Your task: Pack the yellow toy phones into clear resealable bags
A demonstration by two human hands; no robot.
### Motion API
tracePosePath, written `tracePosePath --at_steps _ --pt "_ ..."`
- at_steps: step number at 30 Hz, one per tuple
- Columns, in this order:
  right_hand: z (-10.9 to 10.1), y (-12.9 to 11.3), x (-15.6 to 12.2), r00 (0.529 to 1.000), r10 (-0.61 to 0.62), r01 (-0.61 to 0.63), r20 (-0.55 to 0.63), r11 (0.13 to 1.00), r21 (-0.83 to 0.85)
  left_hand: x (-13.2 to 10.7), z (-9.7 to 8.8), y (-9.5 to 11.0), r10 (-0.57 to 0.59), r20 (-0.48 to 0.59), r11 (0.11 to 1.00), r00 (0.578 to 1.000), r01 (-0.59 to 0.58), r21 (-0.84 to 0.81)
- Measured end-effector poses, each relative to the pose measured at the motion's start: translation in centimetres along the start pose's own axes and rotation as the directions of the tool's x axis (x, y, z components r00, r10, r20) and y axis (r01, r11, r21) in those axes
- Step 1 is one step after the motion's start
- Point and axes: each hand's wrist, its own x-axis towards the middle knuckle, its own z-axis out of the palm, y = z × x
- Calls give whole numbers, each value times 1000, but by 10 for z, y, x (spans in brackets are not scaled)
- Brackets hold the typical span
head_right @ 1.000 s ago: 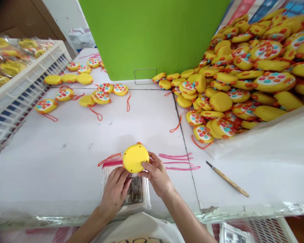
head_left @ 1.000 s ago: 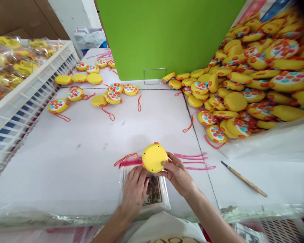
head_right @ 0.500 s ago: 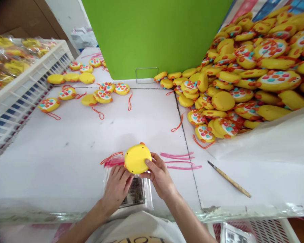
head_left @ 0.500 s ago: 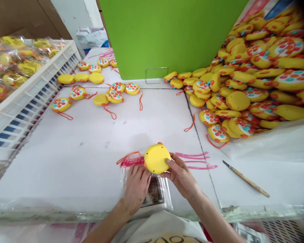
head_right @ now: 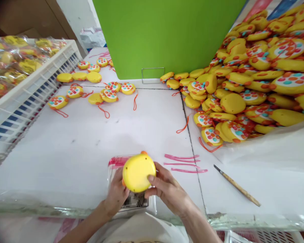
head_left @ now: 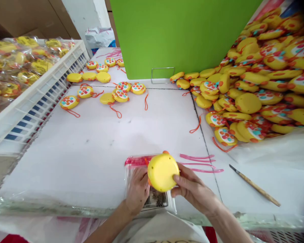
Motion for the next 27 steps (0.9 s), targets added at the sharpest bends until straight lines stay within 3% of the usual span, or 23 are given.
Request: tracePosePath --at_steps 2,4,7,9,11,14,16,18,20,22,27 --pt "9 1 12 996 -89 88 -27 994 -57 2 1 3 41 -4 996 999 -40 80" --pt "14 2 21 982 -189 172 -24 932 -318 3 0 8 104 1 986 995 -104 132" --pt "14 2 23 958 -278 241 66 661 -710 3 -9 16 138 2 981 990 -137 135" --pt "10 4 18 955 -277 243 109 515 -822 2 -19 18 116 3 985 993 -116 125" --pt "6 6 13 960 -262 211 99 445 -870 0 -32 18 92 -20 990 996 -89 112" --pt "1 9 9 963 -263 170 66 398 -901 0 -54 11 -43 -143 998 989 50 48" --pt "0 9 8 959 -278 167 58 388 -907 4 -65 5 -306 -168 952 937 297 -78" --pt "1 7 9 957 -284 168 58 383 -908 11 -69 0 -563 -26 802 826 538 -261" --pt "3 5 9 954 -292 178 69 367 -913 20 -66 -2 -639 181 644 748 648 -406" --pt "4 3 10 948 -303 195 93 325 -925 27 -58 -2 -600 293 570 744 655 -496" --pt "6 -7 14 953 -213 247 217 129 -960 31 -47 3 -601 302 503 740 643 -577"
